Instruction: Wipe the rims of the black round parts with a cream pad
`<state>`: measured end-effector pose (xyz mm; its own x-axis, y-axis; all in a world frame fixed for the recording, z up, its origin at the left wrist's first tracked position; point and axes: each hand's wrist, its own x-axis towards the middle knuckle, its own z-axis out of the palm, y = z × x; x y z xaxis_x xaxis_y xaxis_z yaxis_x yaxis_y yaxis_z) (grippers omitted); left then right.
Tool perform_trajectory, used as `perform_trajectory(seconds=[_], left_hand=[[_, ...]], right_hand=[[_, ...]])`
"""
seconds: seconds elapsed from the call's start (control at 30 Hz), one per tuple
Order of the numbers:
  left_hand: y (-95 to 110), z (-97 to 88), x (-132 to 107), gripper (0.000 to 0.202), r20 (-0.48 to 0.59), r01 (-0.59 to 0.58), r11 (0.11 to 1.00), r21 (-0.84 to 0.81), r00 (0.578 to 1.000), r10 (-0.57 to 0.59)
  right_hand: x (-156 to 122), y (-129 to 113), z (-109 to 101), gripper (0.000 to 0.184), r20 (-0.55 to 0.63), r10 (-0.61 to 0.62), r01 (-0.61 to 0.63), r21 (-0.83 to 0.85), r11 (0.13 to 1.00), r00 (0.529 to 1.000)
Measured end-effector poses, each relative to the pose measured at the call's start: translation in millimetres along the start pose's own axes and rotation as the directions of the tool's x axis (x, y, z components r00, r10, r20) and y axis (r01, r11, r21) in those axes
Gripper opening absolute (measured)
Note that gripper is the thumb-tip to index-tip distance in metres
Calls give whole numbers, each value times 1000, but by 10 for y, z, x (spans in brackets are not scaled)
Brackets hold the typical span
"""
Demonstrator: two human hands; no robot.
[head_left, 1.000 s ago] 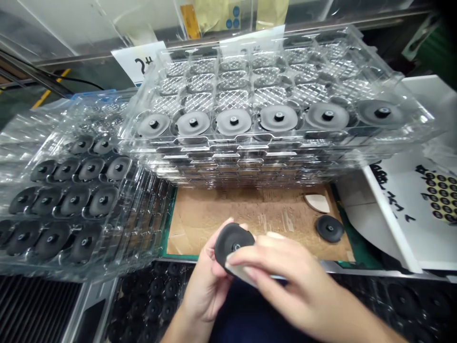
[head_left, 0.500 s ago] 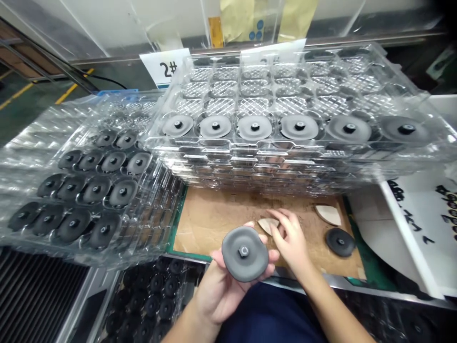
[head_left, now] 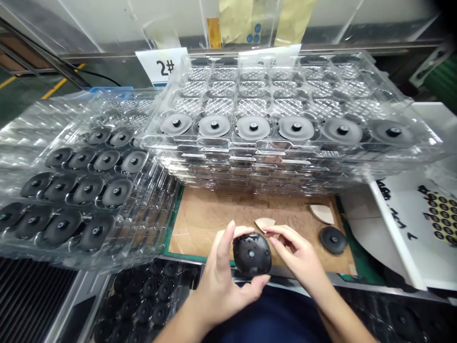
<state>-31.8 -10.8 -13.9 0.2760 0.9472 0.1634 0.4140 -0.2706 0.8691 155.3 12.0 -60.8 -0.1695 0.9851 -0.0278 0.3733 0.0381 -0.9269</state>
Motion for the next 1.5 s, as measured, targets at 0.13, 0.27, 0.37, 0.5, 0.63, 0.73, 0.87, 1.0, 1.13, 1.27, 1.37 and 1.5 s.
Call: perform_trajectory(seconds=[0.13, 0.27, 0.37, 0.5, 0.63, 0.73, 0.87, 1.0, 1.13, 1.27, 1.37, 1.5], left_hand=[[3, -46, 8, 99, 60, -28, 995, 94, 998, 22], [4, -94, -13, 97, 94, 0, 999, 51, 996, -5], [-4, -139, -31, 97, 125, 53, 998, -30, 991, -49], [2, -163, -31, 94, 205, 115, 967, -227, 976, -68], [45, -147, -12, 91, 291, 176, 911, -374, 955, -65], [76, -135, -11, 91, 320, 181, 887, -424, 947, -40], [75, -116, -31, 95, 294, 161, 905, -395, 955, -41], [58, -117, -9, 98, 261, 123, 923, -365, 965, -25], [40, -117, 55, 68, 334, 175, 954, -242, 938, -88], [-42, -78, -1, 39, 510, 633, 721, -282, 735, -446], [-97, -151, -90, 35, 485, 724, 581, -373, 686, -543], [61, -575, -173, 29, 344, 665, 626, -408, 747, -569]], right_hand=[[-58, -234, -99, 10, -100, -14, 47, 329, 943, 995], [-40, -477, -160, 16, 158, 27, -93, 429, 899, 987], [28, -603, -188, 16, 416, 61, -244, 403, 882, 907], [126, -667, -216, 20, 631, 37, -442, 499, 746, 774], [156, -707, -231, 20, 693, 6, -528, 543, 653, 721], [117, -737, -240, 15, 713, -6, -563, 558, 609, 701], [20, -729, -254, 11, 659, 56, -541, 563, 625, 750], [-54, -669, -255, 12, 588, 123, -517, 568, 641, 799], [-73, -489, -256, 14, 496, 150, -457, 585, 671, 855], [-50, -2, -302, 25, 164, 259, -303, 374, 876, 952], [38, 482, -347, 31, -245, 53, -92, -148, 985, 968], [203, 964, -322, 36, -61, 6, -21, -259, 966, 998]])
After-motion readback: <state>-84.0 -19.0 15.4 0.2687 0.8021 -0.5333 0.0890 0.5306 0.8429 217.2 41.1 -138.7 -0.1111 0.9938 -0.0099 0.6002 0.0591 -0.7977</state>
